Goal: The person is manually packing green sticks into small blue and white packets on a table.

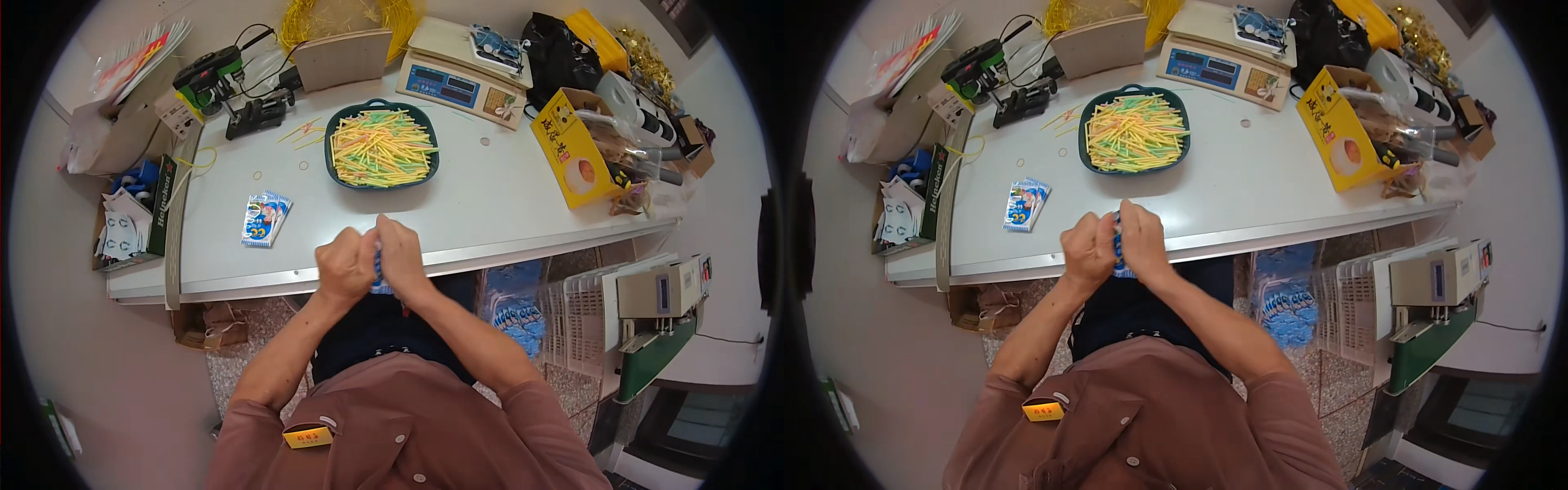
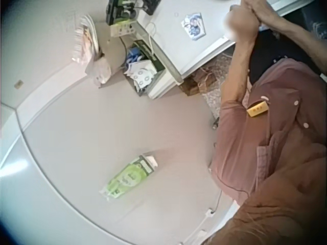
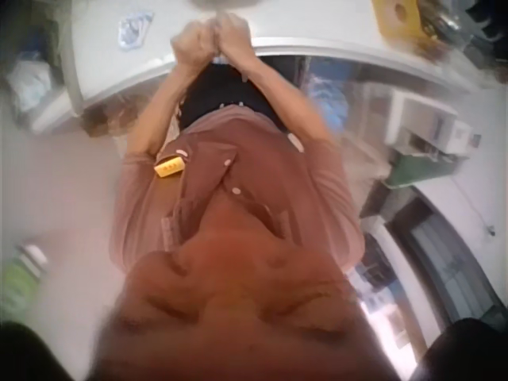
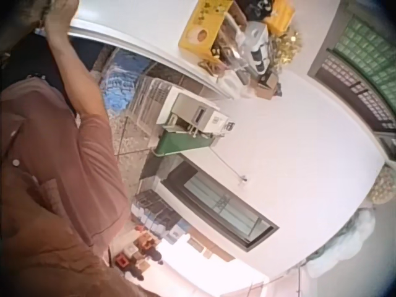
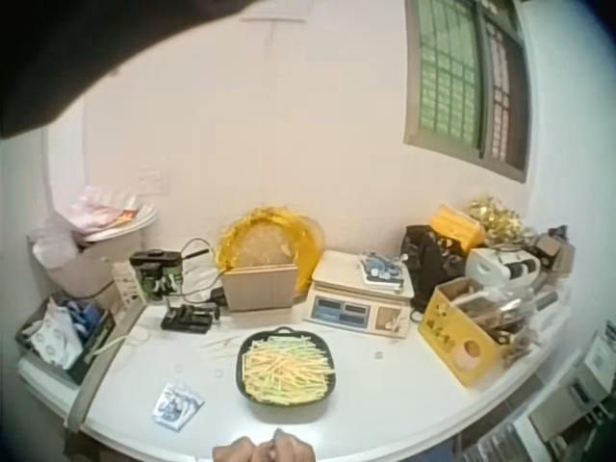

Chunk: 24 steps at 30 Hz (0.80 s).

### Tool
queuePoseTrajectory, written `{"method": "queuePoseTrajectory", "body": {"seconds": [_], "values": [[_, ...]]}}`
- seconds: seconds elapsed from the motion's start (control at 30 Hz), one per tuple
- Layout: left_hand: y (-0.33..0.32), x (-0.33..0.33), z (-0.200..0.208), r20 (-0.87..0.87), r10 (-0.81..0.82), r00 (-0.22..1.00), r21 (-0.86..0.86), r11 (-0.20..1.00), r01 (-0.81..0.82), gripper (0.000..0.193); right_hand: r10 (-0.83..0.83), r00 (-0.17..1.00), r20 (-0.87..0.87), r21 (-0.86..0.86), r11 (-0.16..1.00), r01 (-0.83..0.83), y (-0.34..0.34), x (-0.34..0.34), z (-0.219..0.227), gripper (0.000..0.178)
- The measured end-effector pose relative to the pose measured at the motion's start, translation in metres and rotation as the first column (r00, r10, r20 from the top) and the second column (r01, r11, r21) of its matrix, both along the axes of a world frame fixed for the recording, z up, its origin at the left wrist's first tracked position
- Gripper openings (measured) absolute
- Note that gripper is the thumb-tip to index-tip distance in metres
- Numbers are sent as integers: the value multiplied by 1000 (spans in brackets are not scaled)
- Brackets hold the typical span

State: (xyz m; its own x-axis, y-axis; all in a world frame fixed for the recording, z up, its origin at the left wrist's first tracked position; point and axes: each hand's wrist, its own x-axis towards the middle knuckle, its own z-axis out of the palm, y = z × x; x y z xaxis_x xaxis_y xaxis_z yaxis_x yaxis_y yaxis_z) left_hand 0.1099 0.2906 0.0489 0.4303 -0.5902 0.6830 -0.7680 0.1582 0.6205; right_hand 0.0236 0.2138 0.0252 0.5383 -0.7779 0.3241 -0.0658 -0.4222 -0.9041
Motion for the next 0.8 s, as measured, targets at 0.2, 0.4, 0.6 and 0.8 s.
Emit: {"method": "queuePoseTrajectory", "body": {"seconds": [0.2, 0.4, 0.6, 0.8], "values": [[31, 17, 14, -697, -16, 717, 194, 958, 209, 15, -195, 964, 180, 485, 871, 85, 15, 29, 0, 47], [40, 87, 3, -823, 20, 568, 260, 902, 345, 19, 337, 930, 149, 701, 627, -340, -2, 28, 10, 29], [26, 103, -28, -703, 89, 705, 378, 887, 265, 23, 347, 935, -72, 697, 688, -201, -17, 52, 1, 28], [24, 88, -46, -331, 426, 842, 564, 804, -185, 25, 264, 871, -414, 226, 957, -182, -25, 68, -22, 35]]}}
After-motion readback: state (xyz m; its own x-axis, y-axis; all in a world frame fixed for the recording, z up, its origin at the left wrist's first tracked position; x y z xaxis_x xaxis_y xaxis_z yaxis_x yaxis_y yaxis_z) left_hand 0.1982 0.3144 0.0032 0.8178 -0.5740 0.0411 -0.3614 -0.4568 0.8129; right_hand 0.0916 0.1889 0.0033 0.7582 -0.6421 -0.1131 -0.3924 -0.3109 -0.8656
